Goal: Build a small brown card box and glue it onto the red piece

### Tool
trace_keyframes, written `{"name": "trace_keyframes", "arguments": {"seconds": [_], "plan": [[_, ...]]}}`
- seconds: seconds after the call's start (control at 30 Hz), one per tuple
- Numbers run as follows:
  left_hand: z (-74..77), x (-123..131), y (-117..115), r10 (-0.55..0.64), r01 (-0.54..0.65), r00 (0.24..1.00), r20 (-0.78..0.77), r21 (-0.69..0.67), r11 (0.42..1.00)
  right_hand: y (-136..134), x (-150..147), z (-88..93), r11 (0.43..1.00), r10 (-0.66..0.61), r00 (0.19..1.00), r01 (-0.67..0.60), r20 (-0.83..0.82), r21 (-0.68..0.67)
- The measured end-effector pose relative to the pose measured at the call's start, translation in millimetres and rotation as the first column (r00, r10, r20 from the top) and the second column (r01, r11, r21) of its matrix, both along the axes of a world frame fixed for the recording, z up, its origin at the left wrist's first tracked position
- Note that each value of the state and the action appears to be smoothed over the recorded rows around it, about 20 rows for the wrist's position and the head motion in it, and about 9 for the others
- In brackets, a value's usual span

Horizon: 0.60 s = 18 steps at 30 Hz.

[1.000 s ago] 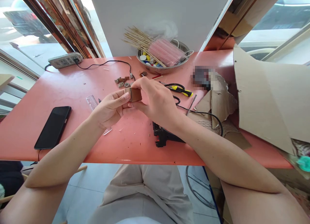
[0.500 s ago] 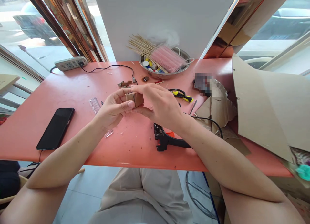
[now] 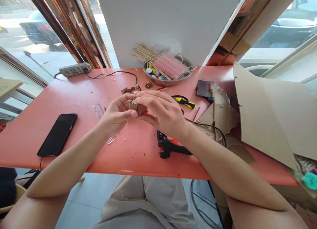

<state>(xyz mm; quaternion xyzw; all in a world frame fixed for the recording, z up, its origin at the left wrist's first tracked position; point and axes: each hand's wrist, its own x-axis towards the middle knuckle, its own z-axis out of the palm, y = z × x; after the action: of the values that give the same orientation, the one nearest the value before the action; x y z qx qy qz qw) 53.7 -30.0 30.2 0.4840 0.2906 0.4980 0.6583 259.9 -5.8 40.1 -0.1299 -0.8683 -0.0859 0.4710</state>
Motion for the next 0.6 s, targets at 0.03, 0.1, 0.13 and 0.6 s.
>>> {"name": "trace_keyframes", "arguments": {"seconds": [0.03,0.1,0.13,0.6], "plan": [[0.0,0.0,0.0,-0.008,0.008,1.0,-0.001,0.0,1.0,0.5,0.2,-0.8,1.0,-0.001,1.0,0.001,-0.004,0.004],[-0.2,-0.1,-0.1,-0.016,0.016,1.0,0.005,-0.002,1.0,1.5,0.7,-2.6,1.0,-0.022,1.0,0.022,0.001,0.005],[-0.2,-0.1,-0.2,-0.015,0.015,1.0,0.012,-0.007,1.0,1.9,0.9,-3.3,0.999,-0.039,0.999,0.039,0.011,0.0],[-6.1,-1.5,3.2,-0.035,0.039,0.998,0.047,-0.083,0.996,4.3,6.1,-1.3,0.975,-0.082,0.994,0.095,0.074,-0.201]]}}
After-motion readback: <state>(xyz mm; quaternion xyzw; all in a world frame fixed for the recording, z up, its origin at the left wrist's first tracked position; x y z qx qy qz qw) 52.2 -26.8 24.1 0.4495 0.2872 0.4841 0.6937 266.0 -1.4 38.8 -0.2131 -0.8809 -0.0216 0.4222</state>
